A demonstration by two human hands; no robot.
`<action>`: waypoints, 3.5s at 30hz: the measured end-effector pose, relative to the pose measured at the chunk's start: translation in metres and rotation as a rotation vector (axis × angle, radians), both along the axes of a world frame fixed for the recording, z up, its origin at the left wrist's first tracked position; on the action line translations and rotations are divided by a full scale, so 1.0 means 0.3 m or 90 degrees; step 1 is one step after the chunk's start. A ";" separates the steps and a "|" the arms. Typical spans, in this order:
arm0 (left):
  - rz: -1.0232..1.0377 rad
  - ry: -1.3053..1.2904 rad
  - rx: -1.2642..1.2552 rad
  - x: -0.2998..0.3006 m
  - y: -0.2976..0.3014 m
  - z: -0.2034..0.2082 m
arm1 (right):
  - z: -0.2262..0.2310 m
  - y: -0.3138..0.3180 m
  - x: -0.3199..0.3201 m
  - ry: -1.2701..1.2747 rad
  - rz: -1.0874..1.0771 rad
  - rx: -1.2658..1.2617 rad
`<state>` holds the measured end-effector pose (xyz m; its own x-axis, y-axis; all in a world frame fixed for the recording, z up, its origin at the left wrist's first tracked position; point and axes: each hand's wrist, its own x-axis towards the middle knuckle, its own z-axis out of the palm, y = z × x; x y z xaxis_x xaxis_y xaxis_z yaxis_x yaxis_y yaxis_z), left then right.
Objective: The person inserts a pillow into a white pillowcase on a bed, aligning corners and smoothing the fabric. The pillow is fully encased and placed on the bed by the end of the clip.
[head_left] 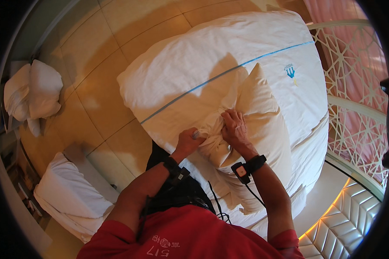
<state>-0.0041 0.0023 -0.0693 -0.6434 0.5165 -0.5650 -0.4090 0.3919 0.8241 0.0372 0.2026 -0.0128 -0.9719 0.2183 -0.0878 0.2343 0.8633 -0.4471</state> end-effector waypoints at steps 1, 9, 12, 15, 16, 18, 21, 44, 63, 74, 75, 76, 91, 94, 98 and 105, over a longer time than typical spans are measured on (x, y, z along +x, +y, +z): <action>0.019 0.046 0.031 -0.016 0.000 0.009 | 0.004 0.000 -0.002 -0.002 -0.003 0.011; 0.172 -0.179 0.060 -0.126 -0.022 0.078 | 0.148 0.032 0.039 -0.161 -0.130 0.109; 0.227 -0.300 0.038 -0.128 -0.033 0.103 | 0.200 0.019 0.083 -0.143 -0.111 0.124; 0.283 -0.435 0.129 -0.137 -0.024 0.119 | 0.231 -0.010 0.119 -0.063 -0.108 0.150; 0.237 -0.380 0.104 -0.138 -0.011 0.121 | 0.236 -0.018 0.124 -0.043 -0.108 0.147; 0.155 -0.242 0.077 -0.137 0.015 0.124 | 0.244 -0.028 0.130 -0.042 -0.105 0.177; 0.129 -0.247 0.116 -0.130 0.034 0.126 | 0.236 -0.042 0.123 -0.070 -0.140 0.119; -0.048 0.122 -0.011 -0.118 0.056 0.178 | 0.236 -0.093 0.217 -0.014 -0.207 0.038; -0.005 0.266 0.091 0.175 0.245 0.273 | 0.212 -0.053 0.193 -0.102 -0.324 -0.182; 0.085 0.003 0.009 0.056 0.408 0.084 | 0.143 0.029 0.153 -0.097 -0.192 -0.248; 0.125 -0.101 0.023 0.056 0.407 0.082 | 0.138 0.073 0.141 -0.108 -0.203 -0.304; 0.129 -0.084 0.030 0.055 0.404 0.084 | 0.133 0.126 0.125 -0.112 -0.210 -0.372; 0.082 -0.082 -0.037 0.039 0.336 0.097 | -0.070 0.682 -0.244 -0.245 -0.290 -0.549; 0.082 -0.116 -0.040 0.021 0.316 0.086 | -0.080 0.633 -0.278 -0.319 -0.280 -0.596; 0.044 -0.039 -0.067 -0.007 0.317 0.097 | -0.077 0.598 -0.301 -0.364 -0.326 -0.655; -0.020 0.075 -0.077 -0.011 0.304 0.155 | -0.056 0.577 -0.277 -0.320 -0.316 -0.596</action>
